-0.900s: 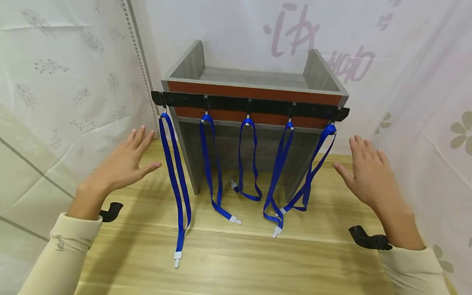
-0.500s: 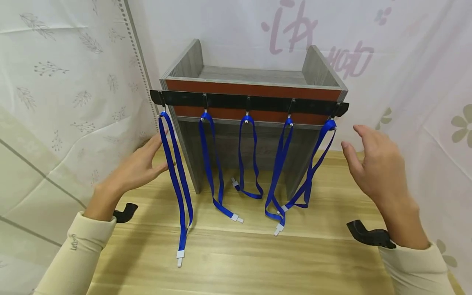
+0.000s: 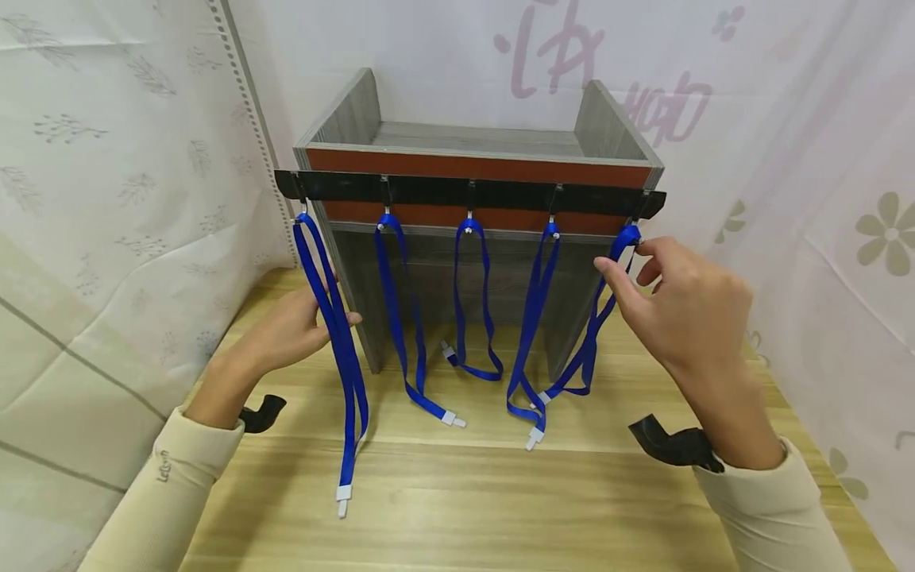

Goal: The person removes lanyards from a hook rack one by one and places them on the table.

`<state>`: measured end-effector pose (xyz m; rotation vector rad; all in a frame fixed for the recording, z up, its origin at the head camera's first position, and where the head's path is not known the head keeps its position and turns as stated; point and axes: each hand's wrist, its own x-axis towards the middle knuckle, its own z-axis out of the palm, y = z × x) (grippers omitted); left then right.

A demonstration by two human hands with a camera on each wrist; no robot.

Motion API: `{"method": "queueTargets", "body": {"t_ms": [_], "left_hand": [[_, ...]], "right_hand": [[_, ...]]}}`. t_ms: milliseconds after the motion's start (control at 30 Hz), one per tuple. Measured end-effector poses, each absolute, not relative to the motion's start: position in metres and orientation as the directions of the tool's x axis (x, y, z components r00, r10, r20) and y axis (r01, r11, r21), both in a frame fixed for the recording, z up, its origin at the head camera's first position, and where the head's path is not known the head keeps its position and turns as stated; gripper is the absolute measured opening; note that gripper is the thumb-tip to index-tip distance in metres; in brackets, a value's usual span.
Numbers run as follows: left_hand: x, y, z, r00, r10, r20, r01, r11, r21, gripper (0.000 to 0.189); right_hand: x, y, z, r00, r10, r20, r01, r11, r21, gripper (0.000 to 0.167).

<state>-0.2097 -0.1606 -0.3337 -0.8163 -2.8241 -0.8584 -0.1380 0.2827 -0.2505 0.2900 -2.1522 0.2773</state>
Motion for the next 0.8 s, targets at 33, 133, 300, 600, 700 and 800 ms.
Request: {"method": "queueTargets", "body": {"t_ms": [33,133,300,600,700,800], "left_hand": [[-0.21,-0.159,-0.333,-0.857,0.464,0.225,0.51,0.7,0.5,0.072],[-0.209,-0.155,-0.332,-0.859,0.452,0.241,0.508,0.694,0.51,0.054],[-0.21,-0.152,-0.331,-0.849,0.439,0.294,0.528,0.697,0.485,0.032],[-0.207,-0.148,-0.333,-0.834,0.414,0.363,0.546,0.714,0.439,0.017],[-0.205,-0.147,-0.333,-0.829,0.411,0.379,0.552,0.711,0.436,0.016],[-0.204,-0.145,-0.333,-0.824,0.412,0.389,0.558,0.708,0.432,0.016]], "right_hand": [[-0.139,0.28,-0.25,-0.556,-0.09,0.827,-0.299,0.949,-0.098,0.054],[-0.139,0.274,-0.247,-0.563,-0.022,0.826,-0.252,0.957,-0.146,0.046],[-0.14,0.272,-0.241,-0.577,0.068,0.814,-0.226,0.945,-0.239,0.044],[-0.137,0.276,-0.232,-0.632,0.04,0.774,-0.292,0.913,-0.286,0.023],[-0.13,0.279,-0.227,-0.651,0.044,0.757,-0.295,0.905,-0.306,0.017],[-0.12,0.282,-0.222,-0.677,0.072,0.732,-0.287,0.891,-0.353,0.016]]}}
